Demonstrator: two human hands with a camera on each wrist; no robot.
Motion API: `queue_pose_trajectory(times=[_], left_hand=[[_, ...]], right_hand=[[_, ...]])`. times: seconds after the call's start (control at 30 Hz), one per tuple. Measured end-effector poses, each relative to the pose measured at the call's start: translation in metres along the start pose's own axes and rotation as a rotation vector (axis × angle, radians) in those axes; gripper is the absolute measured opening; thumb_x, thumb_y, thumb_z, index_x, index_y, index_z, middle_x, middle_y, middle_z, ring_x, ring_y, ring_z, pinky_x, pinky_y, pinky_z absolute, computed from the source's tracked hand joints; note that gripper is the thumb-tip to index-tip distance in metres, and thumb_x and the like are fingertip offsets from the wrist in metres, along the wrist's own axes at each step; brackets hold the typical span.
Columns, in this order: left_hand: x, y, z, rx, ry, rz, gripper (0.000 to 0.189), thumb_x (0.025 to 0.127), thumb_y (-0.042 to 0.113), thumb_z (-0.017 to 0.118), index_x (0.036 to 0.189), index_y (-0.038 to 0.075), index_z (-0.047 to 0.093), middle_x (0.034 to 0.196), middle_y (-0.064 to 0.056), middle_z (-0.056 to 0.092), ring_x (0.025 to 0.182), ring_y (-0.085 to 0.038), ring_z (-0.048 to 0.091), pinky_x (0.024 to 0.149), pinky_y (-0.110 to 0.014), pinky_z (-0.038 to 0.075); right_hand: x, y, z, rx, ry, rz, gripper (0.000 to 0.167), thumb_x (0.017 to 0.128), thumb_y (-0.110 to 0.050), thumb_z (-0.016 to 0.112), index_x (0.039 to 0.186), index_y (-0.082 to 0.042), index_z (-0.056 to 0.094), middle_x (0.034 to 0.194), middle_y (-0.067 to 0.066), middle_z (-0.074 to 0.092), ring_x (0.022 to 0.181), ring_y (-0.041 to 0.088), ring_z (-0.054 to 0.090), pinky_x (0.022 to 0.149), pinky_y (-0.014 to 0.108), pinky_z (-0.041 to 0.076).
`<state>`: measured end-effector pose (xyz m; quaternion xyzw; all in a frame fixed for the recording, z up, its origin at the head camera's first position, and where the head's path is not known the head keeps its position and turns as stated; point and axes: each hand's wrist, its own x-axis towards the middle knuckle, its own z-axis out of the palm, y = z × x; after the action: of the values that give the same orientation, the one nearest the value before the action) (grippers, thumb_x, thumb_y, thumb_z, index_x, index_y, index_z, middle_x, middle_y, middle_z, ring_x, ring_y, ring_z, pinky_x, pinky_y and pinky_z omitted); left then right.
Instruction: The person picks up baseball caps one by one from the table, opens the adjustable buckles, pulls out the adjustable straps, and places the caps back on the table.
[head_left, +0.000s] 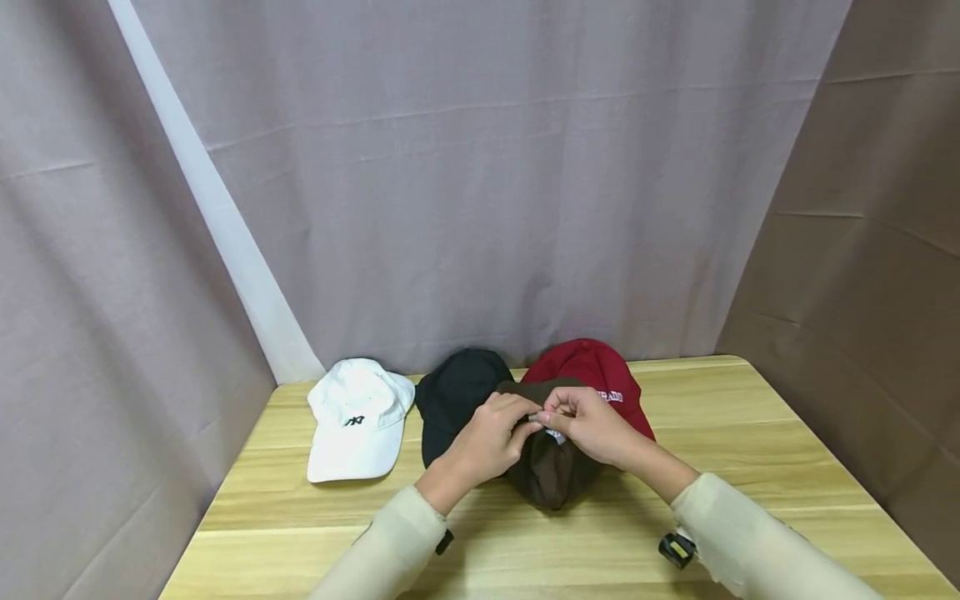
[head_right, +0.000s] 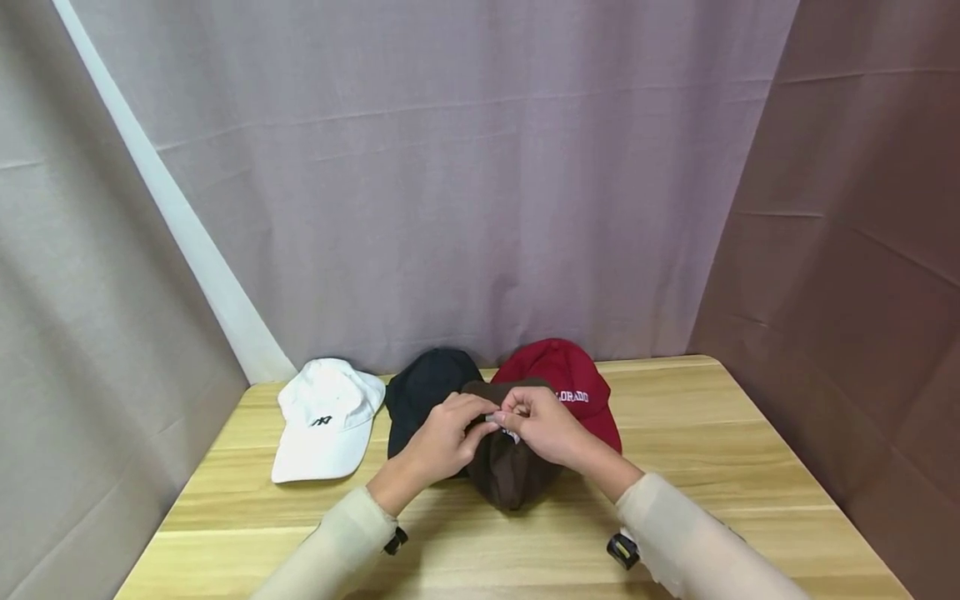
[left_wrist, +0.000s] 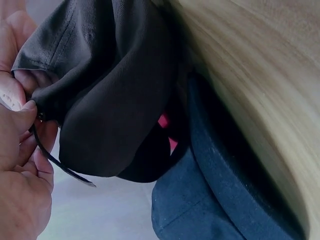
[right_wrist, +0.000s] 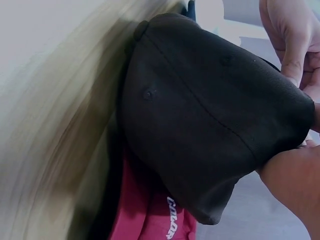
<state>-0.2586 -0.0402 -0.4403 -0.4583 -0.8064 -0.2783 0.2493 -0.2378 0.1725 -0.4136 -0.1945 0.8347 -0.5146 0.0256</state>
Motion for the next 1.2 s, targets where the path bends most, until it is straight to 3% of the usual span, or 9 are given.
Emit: queue_pose_trajectory(times=[0.4,0.63,0.8,1.2], left_hand=[[-0.0009,0.0007,-0.0005,0.003,-0.006,0.001,0.013,0.102,0.017,0.073,0.113,0.01,0.076,0.108,-0.001,0.081,0.102,-0.015,0.075,0.092,-0.031,0.057],[0.0001,0.0037,-0.0037,0.006,-0.108,-0.068,0.015,0.104,0.015,0.069,0.118,0.009,0.072,0.114,-0.003,0.08,0.101,-0.015,0.076,0.095,-0.032,0.058],[0.0021,0.0058,-0.0046,-0.01,-0.161,-0.094,0.016,0.107,0.017,0.065,0.119,0.008,0.068,0.117,-0.004,0.08,0.105,-0.015,0.076,0.097,-0.035,0.059],[0.0017,0.0079,-0.0047,-0.039,-0.16,-0.108,0.017,0.108,0.018,0.064,0.121,0.008,0.069,0.117,-0.005,0.079,0.104,-0.018,0.075,0.094,-0.031,0.061]], right_hand=[[-0.0029,0.0012,0.0026,0.025,0.034,0.024,0.014,0.099,-0.007,0.072,0.091,0.004,0.068,0.07,-0.001,0.058,0.06,0.004,0.047,0.055,0.02,0.039],[-0.0038,-0.0003,-0.0006,-0.022,0.054,0.089,0.023,0.097,-0.015,0.077,0.085,0.003,0.072,0.063,-0.001,0.058,0.056,0.004,0.042,0.052,0.022,0.035],[-0.0058,0.0019,-0.0008,0.007,0.022,0.054,0.019,0.099,-0.01,0.074,0.086,0.004,0.071,0.065,0.003,0.058,0.056,0.004,0.043,0.052,0.021,0.035],[-0.0092,0.0028,-0.002,0.006,0.004,0.016,0.015,0.1,-0.005,0.069,0.09,0.005,0.072,0.067,0.001,0.06,0.059,0.003,0.046,0.054,0.02,0.038]])
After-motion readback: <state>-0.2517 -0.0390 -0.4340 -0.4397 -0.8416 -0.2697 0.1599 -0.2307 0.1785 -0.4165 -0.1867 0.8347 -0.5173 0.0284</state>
